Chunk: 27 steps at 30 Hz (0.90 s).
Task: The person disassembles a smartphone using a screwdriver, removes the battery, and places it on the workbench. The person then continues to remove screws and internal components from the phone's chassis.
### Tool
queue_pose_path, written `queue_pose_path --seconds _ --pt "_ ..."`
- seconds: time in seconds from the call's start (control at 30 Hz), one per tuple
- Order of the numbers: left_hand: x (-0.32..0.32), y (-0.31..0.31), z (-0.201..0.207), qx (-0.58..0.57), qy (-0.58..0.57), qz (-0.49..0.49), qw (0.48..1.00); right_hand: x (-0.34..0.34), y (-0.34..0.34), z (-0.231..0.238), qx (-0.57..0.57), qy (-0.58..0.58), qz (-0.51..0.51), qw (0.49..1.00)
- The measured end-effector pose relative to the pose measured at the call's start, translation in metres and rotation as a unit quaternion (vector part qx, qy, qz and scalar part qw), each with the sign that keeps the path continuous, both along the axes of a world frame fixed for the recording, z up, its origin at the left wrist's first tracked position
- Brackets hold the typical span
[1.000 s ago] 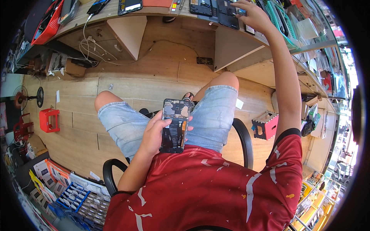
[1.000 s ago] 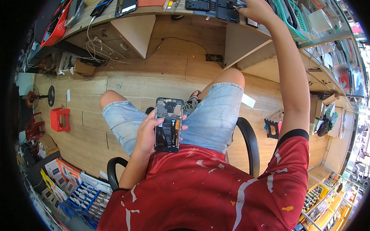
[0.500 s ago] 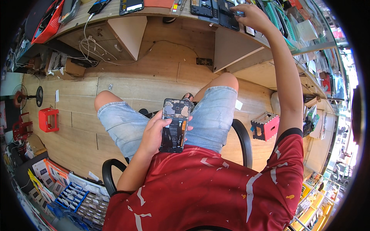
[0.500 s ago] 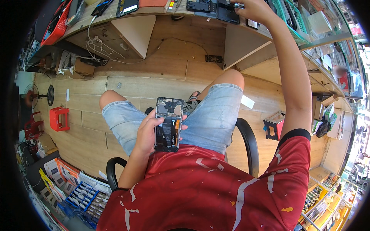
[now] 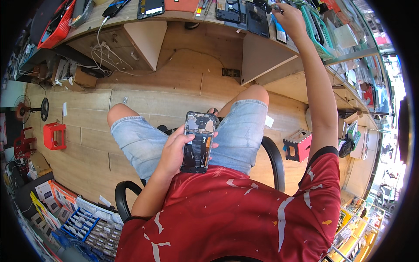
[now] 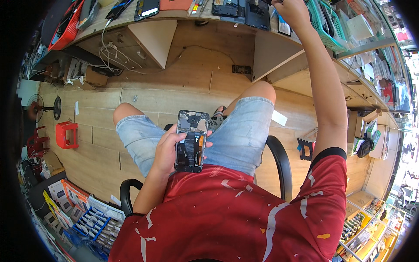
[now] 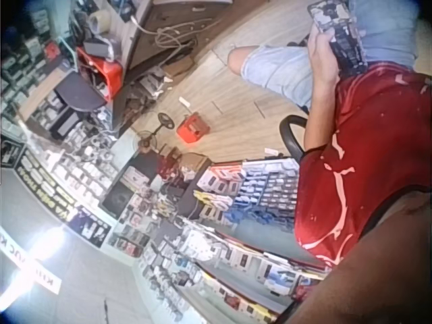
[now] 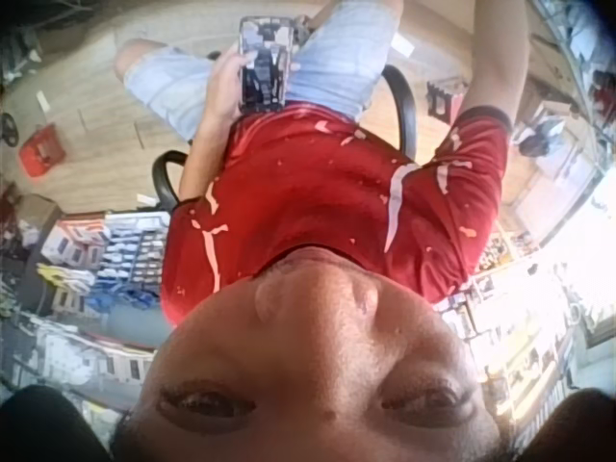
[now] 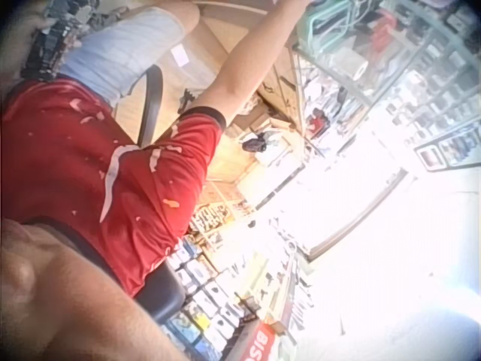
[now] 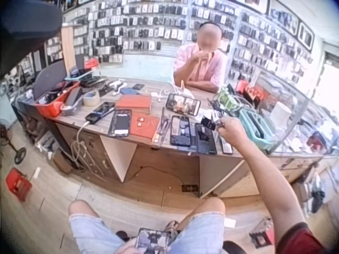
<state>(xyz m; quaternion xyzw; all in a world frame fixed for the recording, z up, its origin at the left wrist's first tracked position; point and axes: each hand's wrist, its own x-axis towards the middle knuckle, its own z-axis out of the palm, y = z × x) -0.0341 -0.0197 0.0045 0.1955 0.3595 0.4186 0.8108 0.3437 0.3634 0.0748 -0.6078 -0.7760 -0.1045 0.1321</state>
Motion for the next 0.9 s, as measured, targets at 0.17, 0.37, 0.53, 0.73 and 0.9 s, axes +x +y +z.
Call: queue_pose_path --seconds 0.17,0.37,0.53,0.73,0.9 --pt "0.0 0.002 0.004 0.004 0.002 0.002 1.0 -0.001 -0.023 0.013 -0.016 0.303 0.011 0.953" --pt "-0.002 0.002 0.009 -0.003 -0.001 0.014 1.0 -0.046 -0.119 0.063 -0.146 0.503 0.064 0.849" --pt "-0.002 0.004 0.014 -0.002 -0.032 0.011 0.999 -0.098 -0.213 0.08 -0.246 0.561 0.08 0.786" --pt "-0.006 0.004 0.024 -0.003 -0.086 0.009 0.996 -0.133 -0.275 0.06 -0.305 0.546 0.123 0.771" --pt "-0.009 -0.001 0.021 -0.007 -0.14 0.013 0.99 -0.15 -0.3 0.035 -0.133 0.393 0.229 0.881"
